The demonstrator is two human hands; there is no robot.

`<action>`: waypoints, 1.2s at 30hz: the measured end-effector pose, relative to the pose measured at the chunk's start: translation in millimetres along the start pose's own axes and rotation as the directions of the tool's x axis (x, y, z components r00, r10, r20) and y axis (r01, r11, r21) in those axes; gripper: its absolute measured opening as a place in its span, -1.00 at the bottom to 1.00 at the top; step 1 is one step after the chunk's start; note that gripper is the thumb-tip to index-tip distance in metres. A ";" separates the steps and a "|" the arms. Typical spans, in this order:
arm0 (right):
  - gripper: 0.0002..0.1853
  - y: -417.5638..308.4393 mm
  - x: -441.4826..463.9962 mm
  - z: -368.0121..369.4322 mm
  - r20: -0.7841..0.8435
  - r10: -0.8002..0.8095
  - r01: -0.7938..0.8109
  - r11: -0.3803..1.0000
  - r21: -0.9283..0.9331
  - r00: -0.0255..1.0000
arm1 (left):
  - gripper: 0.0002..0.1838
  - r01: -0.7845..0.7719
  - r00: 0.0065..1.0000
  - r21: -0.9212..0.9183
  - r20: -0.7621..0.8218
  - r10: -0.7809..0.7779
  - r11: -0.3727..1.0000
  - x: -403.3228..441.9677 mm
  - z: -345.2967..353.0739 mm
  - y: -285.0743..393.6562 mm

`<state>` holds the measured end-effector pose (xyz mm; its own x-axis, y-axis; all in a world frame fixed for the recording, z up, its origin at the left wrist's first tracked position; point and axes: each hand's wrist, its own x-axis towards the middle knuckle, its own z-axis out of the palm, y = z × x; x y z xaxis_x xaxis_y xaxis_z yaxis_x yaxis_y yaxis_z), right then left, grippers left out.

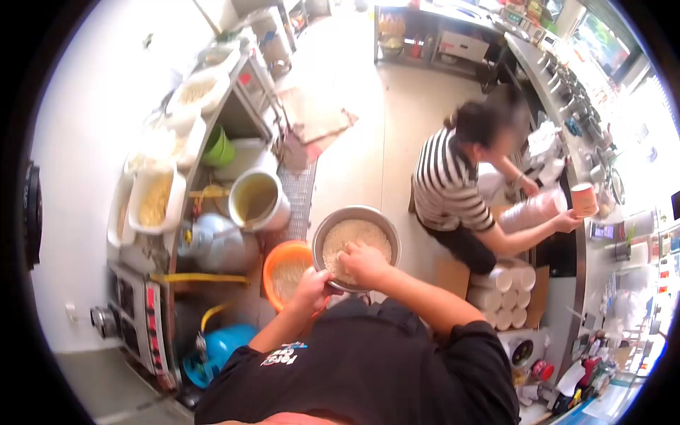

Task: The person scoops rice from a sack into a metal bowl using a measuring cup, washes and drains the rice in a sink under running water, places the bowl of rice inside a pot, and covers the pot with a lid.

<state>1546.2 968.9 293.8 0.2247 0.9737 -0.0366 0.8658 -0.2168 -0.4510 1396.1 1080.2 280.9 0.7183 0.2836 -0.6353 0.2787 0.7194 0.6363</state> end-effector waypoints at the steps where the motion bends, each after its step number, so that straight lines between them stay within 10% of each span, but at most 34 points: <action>1: -0.84 21.9 19.9 -14.8 0.060 0.062 -0.063 0.998 0.008 0.996 | -0.74 -0.004 0.996 0.009 0.090 0.003 1.000 34.3 10.5 27.1; 11: -0.83 271.3 294.6 -165.5 -0.093 0.005 -0.005 1.000 -0.001 0.996 | -0.70 -0.031 0.996 0.083 0.082 0.025 0.996 331.0 108.6 269.5; 13: -0.82 309.1 354.3 -177.4 -0.018 0.019 -0.019 1.000 0.023 1.000 | -0.72 -0.015 0.980 0.059 -0.198 0.027 0.998 376.1 120.9 315.6; 19: -0.85 421.2 528.0 -276.2 0.266 -0.160 0.174 0.984 -0.028 0.951 | -0.70 -0.029 0.999 -0.037 -0.038 0.028 0.999 507.7 149.5 462.1; 36: -0.88 787.5 1034.3 -482.3 -0.278 0.060 -0.063 0.998 -0.001 0.959 | -0.84 -0.029 1.000 0.108 0.000 0.029 0.994 1028.8 224.1 929.1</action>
<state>2676.1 1771.6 331.0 0.3913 0.9014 0.1855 0.8506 -0.2773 -0.4467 2536.9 1898.3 316.5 0.7258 0.3045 -0.6169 0.3254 0.6381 0.6979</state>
